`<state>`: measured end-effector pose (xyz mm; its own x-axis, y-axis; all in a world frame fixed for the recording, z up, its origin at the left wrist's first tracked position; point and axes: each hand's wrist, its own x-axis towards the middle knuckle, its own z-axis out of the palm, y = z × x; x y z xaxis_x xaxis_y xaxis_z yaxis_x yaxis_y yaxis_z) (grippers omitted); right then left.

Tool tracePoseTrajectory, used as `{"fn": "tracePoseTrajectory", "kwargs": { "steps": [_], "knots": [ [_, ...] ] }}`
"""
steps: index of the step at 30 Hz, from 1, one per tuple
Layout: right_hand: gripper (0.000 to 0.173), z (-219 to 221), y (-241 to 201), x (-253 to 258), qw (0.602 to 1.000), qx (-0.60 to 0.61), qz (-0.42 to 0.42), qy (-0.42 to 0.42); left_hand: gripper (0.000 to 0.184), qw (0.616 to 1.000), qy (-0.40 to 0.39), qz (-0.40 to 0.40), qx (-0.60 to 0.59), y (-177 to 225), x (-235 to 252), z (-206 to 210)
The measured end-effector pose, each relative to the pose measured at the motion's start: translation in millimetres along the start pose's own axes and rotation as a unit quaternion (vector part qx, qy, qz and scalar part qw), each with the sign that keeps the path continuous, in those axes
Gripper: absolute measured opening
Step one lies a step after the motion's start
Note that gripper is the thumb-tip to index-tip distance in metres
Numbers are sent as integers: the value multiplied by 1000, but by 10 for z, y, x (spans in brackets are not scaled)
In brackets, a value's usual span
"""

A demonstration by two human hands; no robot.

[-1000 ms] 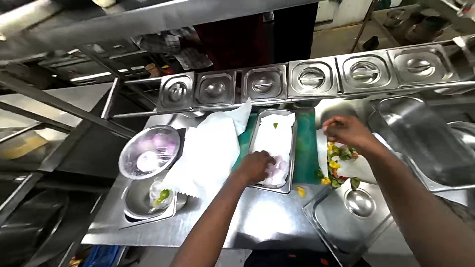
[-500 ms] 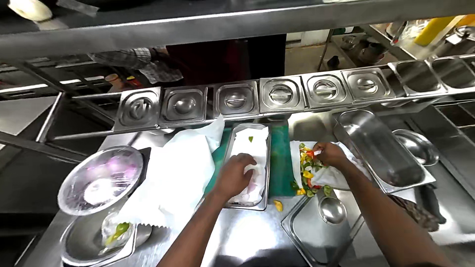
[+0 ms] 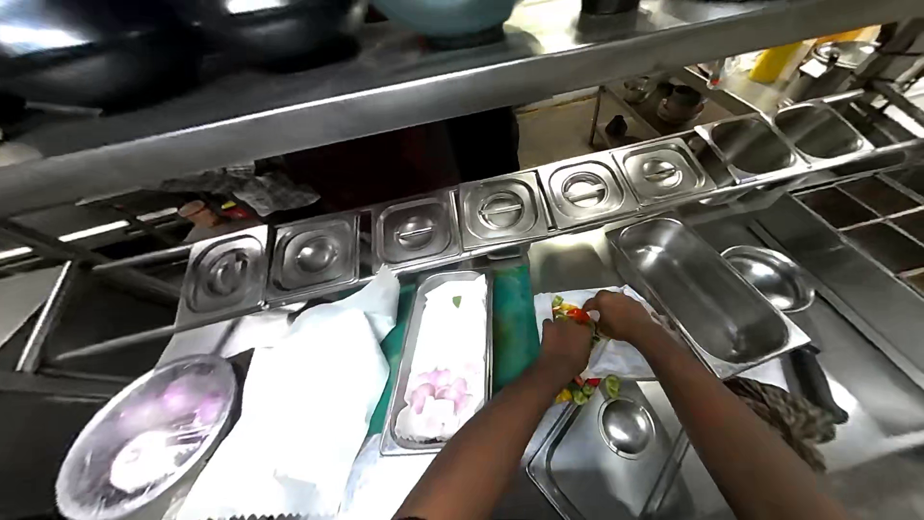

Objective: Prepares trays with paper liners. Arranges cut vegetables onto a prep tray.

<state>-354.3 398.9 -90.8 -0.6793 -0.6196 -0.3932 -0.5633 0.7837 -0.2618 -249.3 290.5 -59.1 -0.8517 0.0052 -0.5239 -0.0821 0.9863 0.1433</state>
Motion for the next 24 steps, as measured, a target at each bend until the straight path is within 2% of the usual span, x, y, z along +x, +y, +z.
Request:
{"fn": "tracePoseTrajectory", "kwargs": {
  "steps": [2, 4, 7, 10, 12, 15, 18, 20, 24],
  "knots": [
    [39, 68, 33, 53, 1000, -8, -14, -2, 24, 1000, -10, -22, 1, -2, -11, -58],
    [28, 40, 54, 52, 1000, 1, -19, -5, 24, 999, -4, -32, -33, -71, -31, -133],
    [19, -14, 85, 52, 999, 21, -17, -19, 23, 989, 55, -10, -140, -276, -262, -330],
    [17, -102, 160, 28, 997, 70, -29, 6, 21, 972, 127, 13, -199, -691, -632, -485],
    [18, -221, 118, -59, 990, 130, -45, 42, 19, 961, 156, -9, -230, -1078, -926, -503],
    [15, -455, -260, -274, 961, 246, -92, 80, 17, 942, 182, -85, -270, -1662, -1361, -360],
    [14, -497, -879, -395, 925, 317, -200, 63, 13, 934, 165, -146, -283, -2029, -1606, -77],
    [16, -403, -1312, -400, 908, 322, -266, 30, 14, 940, 133, -165, -269, -2114, -1674, 58],
    [27, -188, -1914, -399, 911, 273, -300, -74, 25, 941, 97, -207, -249, -2114, -1754, 166]
  ]
}}
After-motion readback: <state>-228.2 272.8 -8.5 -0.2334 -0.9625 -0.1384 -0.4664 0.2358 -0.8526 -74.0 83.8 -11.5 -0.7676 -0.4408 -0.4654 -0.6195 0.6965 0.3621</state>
